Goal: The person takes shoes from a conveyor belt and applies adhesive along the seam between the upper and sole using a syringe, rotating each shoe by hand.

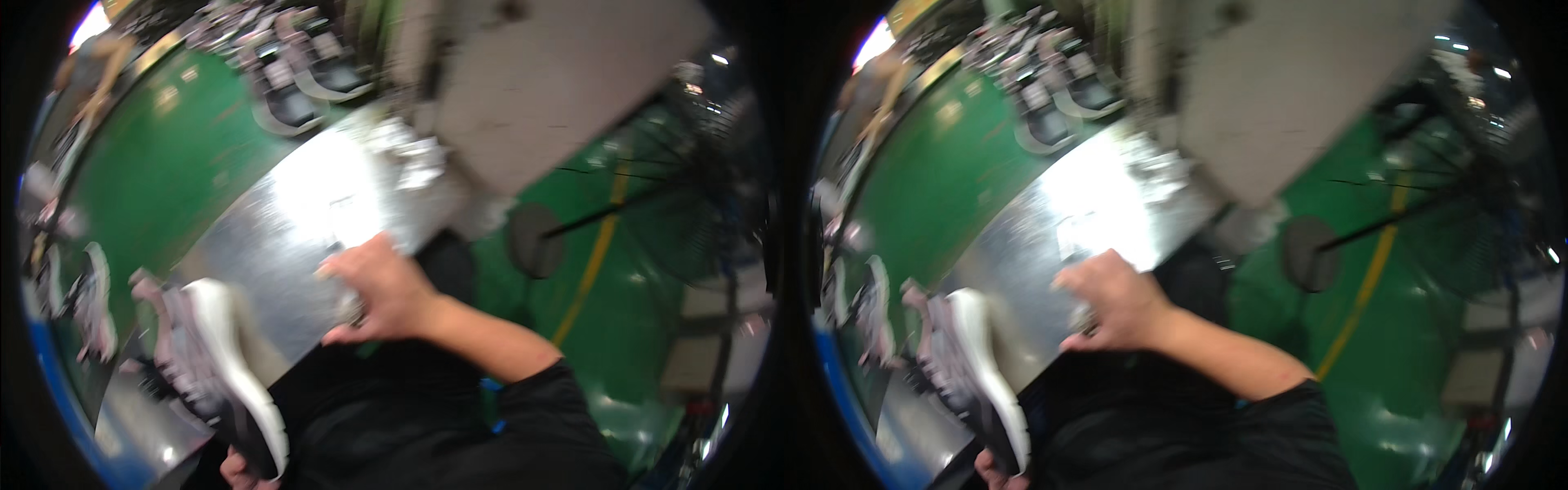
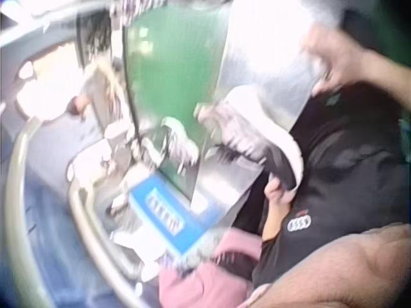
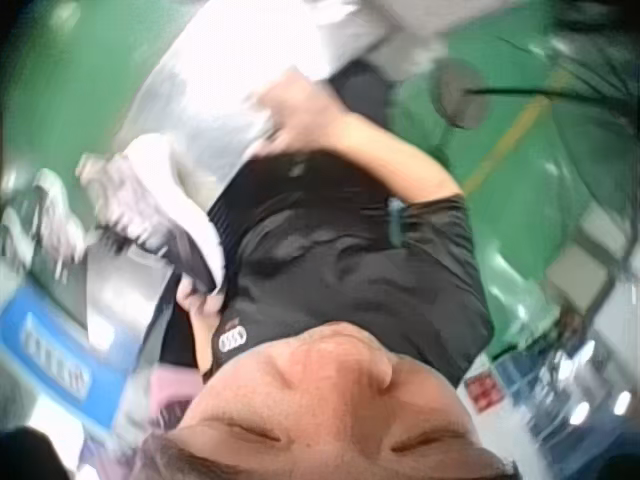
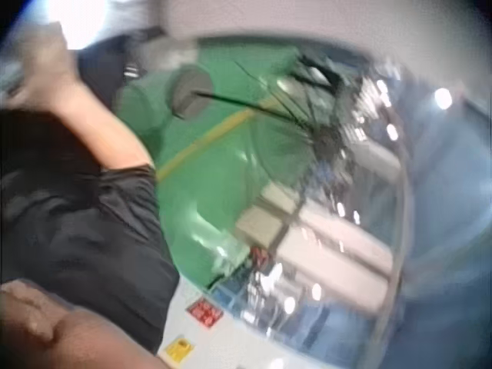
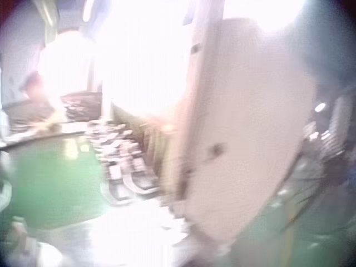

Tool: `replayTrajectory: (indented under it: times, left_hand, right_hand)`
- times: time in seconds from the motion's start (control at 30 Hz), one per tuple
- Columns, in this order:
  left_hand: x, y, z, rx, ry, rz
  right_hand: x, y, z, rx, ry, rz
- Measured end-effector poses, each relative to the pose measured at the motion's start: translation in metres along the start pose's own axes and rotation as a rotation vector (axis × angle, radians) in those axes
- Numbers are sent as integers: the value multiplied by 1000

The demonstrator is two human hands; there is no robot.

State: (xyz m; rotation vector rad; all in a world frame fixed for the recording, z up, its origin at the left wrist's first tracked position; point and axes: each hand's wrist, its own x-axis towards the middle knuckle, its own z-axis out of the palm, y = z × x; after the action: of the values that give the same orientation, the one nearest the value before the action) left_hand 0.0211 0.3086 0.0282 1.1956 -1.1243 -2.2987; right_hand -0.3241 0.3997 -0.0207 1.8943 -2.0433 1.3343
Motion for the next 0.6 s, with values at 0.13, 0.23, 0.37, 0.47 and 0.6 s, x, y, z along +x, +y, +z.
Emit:
replayTrajectory:
  times: [0.13, 0.23, 0.37, 0.47, 0.6]
  left_hand:
    - [20, 7, -38, -288, -164, 12]
    - [62, 39, -26, -271, -253, 81]
    - [148, 110, 25, -251, -303, 187]
    - [210, 132, 57, -242, -341, 164]
    - [213, 126, 45, -199, -366, 151]
  right_hand:
    - [25, -7, 19, -108, 18, -4]
    - [31, -30, 23, -134, 69, 26]
    - [37, -47, 36, -122, 30, 41]
    - [36, -47, 38, -121, -1, 37]
    - [31, -45, 40, -87, 15, 99]
